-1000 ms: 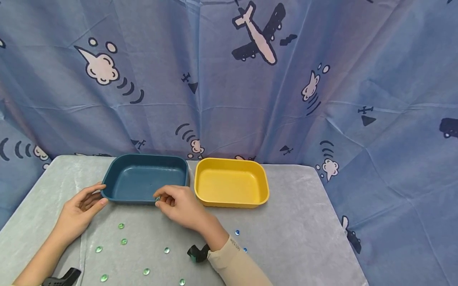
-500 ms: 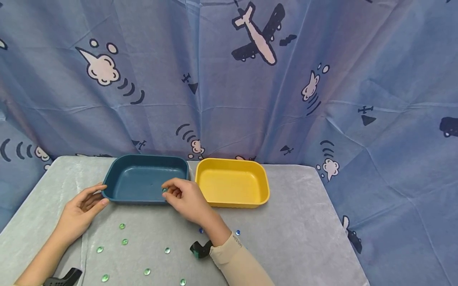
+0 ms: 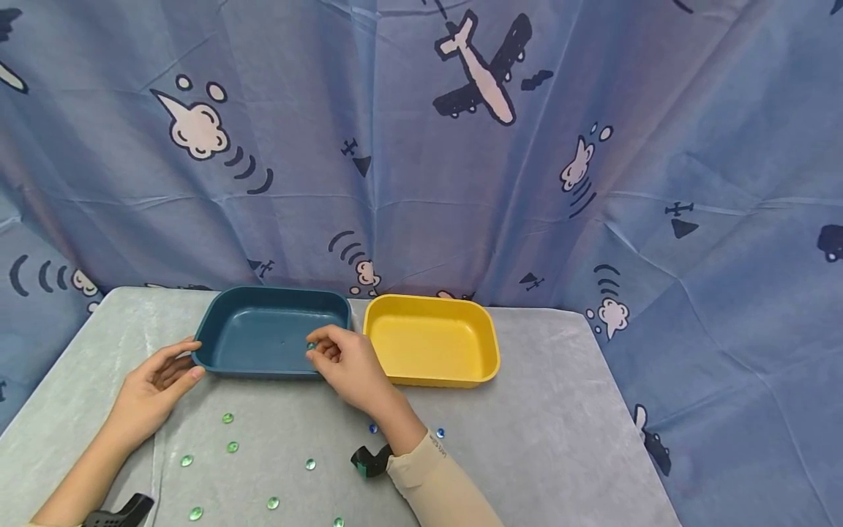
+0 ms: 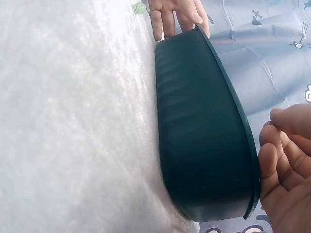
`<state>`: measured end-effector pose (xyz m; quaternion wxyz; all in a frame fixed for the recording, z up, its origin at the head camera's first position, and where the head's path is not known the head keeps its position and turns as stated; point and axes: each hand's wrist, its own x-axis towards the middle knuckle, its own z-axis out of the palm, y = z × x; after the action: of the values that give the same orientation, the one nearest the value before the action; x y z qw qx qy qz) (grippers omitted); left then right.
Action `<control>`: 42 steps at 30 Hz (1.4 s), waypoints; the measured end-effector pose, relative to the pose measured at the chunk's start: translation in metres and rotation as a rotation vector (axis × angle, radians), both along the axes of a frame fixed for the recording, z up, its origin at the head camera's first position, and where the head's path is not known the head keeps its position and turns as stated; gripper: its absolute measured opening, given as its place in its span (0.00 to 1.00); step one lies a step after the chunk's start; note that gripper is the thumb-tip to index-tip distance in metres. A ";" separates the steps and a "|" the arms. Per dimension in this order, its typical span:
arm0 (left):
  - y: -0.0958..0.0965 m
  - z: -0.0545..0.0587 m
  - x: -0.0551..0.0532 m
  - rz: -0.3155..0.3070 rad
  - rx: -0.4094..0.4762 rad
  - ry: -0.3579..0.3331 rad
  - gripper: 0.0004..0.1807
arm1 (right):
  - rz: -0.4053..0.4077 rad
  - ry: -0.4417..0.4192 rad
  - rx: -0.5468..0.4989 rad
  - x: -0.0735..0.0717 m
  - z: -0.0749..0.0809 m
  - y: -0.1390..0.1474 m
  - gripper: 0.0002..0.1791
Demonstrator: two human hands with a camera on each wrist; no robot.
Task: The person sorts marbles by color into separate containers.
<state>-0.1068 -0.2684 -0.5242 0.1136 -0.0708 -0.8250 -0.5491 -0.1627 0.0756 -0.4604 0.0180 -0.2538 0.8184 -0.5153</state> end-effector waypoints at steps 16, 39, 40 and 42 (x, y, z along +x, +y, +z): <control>-0.002 -0.003 -0.003 -0.003 -0.015 -0.003 0.24 | -0.023 -0.015 0.003 -0.002 -0.003 -0.001 0.11; -0.001 -0.004 0.000 -0.001 0.001 0.009 0.25 | 0.001 0.068 0.042 0.008 -0.002 -0.003 0.08; -0.001 -0.003 -0.001 -0.002 0.001 0.012 0.25 | 0.003 0.073 0.043 0.008 0.000 -0.003 0.08; -0.001 -0.003 -0.001 -0.004 0.002 0.019 0.25 | 0.012 0.085 0.048 0.010 0.003 -0.003 0.08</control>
<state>-0.1081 -0.2692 -0.5267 0.1205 -0.0778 -0.8232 -0.5494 -0.1530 0.0730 -0.4573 -0.0077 -0.2797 0.8290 -0.4842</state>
